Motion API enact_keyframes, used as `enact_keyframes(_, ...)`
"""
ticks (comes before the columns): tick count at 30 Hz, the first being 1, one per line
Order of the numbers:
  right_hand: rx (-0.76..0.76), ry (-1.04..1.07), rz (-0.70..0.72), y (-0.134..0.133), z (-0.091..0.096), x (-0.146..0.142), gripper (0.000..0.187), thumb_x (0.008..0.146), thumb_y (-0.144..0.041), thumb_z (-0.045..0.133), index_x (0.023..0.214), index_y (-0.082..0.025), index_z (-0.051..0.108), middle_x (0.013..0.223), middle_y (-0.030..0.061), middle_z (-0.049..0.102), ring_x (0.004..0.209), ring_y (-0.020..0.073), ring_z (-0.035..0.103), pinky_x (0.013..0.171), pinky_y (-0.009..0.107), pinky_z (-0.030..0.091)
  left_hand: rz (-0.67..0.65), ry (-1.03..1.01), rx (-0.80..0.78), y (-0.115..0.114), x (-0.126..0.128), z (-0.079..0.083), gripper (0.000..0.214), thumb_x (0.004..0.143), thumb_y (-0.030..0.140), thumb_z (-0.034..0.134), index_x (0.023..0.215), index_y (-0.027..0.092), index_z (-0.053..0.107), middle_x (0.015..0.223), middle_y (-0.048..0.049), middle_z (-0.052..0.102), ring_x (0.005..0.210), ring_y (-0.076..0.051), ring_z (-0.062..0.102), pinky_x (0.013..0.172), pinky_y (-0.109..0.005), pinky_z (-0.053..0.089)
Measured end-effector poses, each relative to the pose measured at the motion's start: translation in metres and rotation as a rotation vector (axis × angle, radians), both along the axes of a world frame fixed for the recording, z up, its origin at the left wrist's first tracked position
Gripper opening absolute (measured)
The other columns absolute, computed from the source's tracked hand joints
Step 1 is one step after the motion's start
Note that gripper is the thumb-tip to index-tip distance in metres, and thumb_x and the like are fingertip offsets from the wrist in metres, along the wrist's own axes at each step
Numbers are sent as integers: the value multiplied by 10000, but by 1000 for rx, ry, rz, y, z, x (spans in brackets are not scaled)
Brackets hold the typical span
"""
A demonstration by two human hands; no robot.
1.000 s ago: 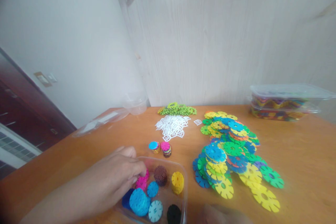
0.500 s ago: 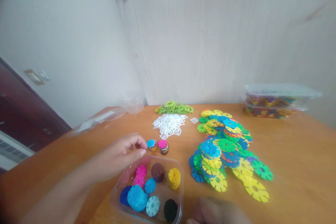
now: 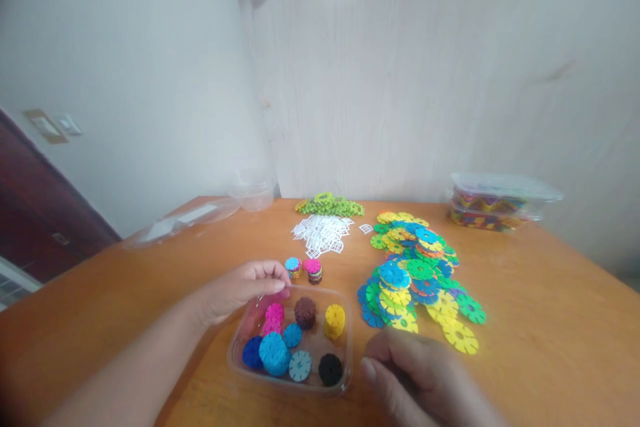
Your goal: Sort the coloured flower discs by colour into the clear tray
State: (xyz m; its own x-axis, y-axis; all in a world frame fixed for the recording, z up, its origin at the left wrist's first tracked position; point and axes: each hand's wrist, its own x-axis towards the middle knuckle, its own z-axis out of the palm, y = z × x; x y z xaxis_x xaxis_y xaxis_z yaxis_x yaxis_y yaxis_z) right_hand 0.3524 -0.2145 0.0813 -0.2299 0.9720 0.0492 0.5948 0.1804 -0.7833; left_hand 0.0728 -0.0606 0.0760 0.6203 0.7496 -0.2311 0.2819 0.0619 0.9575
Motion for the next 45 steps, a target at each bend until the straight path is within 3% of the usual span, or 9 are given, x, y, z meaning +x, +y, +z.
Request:
enact_keyframes(5, 34, -54, 10, 6, 38, -17, 257, 901, -351, 469, 921, -233, 696, 755, 21, 682, 684, 155, 616, 615, 219, 503, 38, -25, -26, -9, -4, -4, 234, 796, 300, 643, 966, 141, 615, 921, -47, 665, 881, -154, 608, 808, -284, 431)
enact_keyframes(10, -105, -121, 177, 17, 63, -47, 249, 852, -278, 494, 942, -239, 722, 727, -4, 686, 666, 151, 606, 581, 217, 473, 3, -79, -12, -14, -6, -14, 247, 805, 303, 644, 986, 136, 623, 942, -56, 669, 867, -143, 603, 788, -265, 428)
enact_keyframes(14, -195, -193, 308, 28, 63, -66, 234, 802, -203, 506, 905, -239, 713, 796, -24, 699, 717, 143, 598, 657, 217, 457, -56, -85, 23, -10, -8, -17, 264, 794, 322, 655, 982, 138, 638, 931, -55, 675, 830, -134, 601, 762, -254, 427)
enact_keyframes(19, -248, -333, 372, 40, 53, -76, 246, 743, -160, 538, 926, -238, 683, 812, -13, 697, 731, 144, 588, 656, 215, 426, -109, -101, 15, -6, -11, -15, 280, 768, 333, 668, 972, 142, 649, 915, -54, 679, 832, -147, 606, 771, -268, 444)
enact_keyframes(26, -305, -503, 508, 53, 64, -93, 310, 731, -127, 477, 975, -222, 643, 857, -3, 674, 673, 127, 584, 559, 204, 392, -154, -114, 21, -3, -11, -18, 275, 763, 323, 668, 970, 142, 651, 912, -44, 678, 829, -144, 603, 783, -269, 447)
enact_keyframes(33, -378, -552, 474, 48, 69, -98, 250, 672, -103, 513, 862, -200, 644, 785, -2, 678, 646, 131, 581, 543, 205, 397, -180, -101, 29, 1, -11, -23, 275, 772, 320, 665, 979, 140, 648, 927, -48, 681, 839, -145, 609, 790, -268, 453)
enact_keyframes(39, -258, -639, 502, 68, 70, -96, 239, 765, -154, 492, 902, -212, 678, 736, -1, 678, 593, 118, 567, 506, 212, 344, -191, -118, 32, 2, -11, -27, 260, 783, 318, 655, 976, 143, 653, 944, -53, 687, 855, -157, 619, 799, -274, 462)
enact_keyframes(42, -56, -779, 507, 80, 69, -101, 259, 821, -185, 484, 979, -240, 682, 733, 10, 685, 599, 123, 568, 516, 225, 309, -204, -165, 12, 1, -11, -26, 244, 780, 318, 659, 948, 142, 660, 920, -45, 690, 842, -151, 617, 797, -266, 461)
enact_keyframes(45, 139, -910, 637, 87, 63, -105, 202, 858, -209, 489, 958, -218, 664, 708, 14, 683, 568, 116, 539, 520, 242, 275, -208, -193, -7, 0, -11, -24, 234, 772, 304, 667, 941, 142, 668, 912, -37, 691, 836, -147, 614, 793, -259, 458)
